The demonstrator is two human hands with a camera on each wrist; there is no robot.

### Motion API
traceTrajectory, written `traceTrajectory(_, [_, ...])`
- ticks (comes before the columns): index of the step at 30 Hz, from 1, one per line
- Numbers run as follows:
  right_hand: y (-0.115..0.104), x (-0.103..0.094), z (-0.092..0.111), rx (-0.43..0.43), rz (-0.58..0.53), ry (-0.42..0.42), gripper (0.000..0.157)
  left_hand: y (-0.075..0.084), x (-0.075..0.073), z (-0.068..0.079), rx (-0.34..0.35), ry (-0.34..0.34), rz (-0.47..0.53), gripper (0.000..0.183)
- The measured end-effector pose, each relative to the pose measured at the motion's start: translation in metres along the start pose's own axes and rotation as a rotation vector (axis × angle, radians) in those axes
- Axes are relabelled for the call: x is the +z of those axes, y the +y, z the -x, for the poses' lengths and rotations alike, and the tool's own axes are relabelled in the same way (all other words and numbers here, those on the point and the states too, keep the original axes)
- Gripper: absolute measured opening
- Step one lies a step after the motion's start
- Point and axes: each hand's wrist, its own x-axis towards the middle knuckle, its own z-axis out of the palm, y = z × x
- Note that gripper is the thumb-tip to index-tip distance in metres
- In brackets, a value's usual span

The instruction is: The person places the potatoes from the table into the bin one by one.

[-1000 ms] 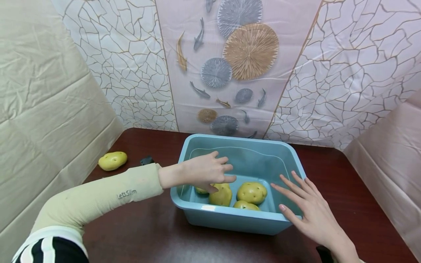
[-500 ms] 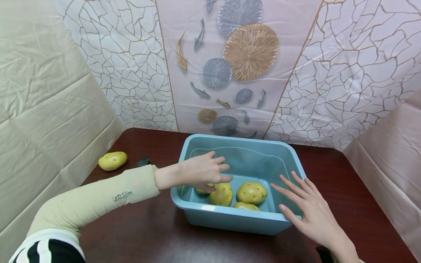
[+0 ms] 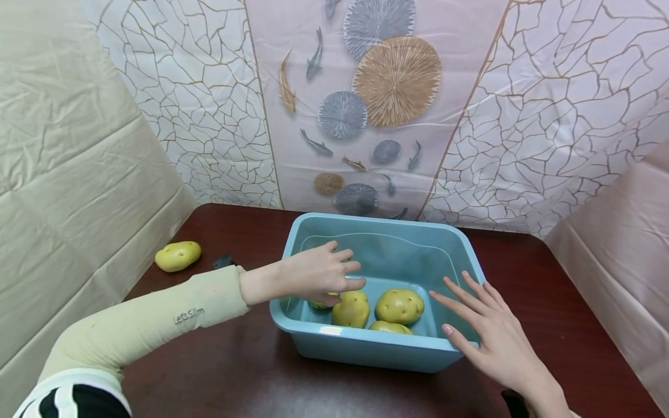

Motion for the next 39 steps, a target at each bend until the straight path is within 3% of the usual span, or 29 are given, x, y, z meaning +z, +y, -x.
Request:
traceTrajectory(12, [0.0,0.0,0.001,-0.009,0.004,0.001,0.051,0.003,-0.003,0.011,-0.062,0.023,-0.003,0.035])
traceTrajectory(23, [0.0,0.0,0.001,-0.009,0.007,0.006,0.048,0.003,-0.004,0.019,-0.087,-0.001,0.018,0.035])
traceTrajectory(39, [0.001,0.001,0.0,-0.016,0.007,0.007,0.051,0.006,-0.003,0.03,-0.134,0.099,-0.027,0.03])
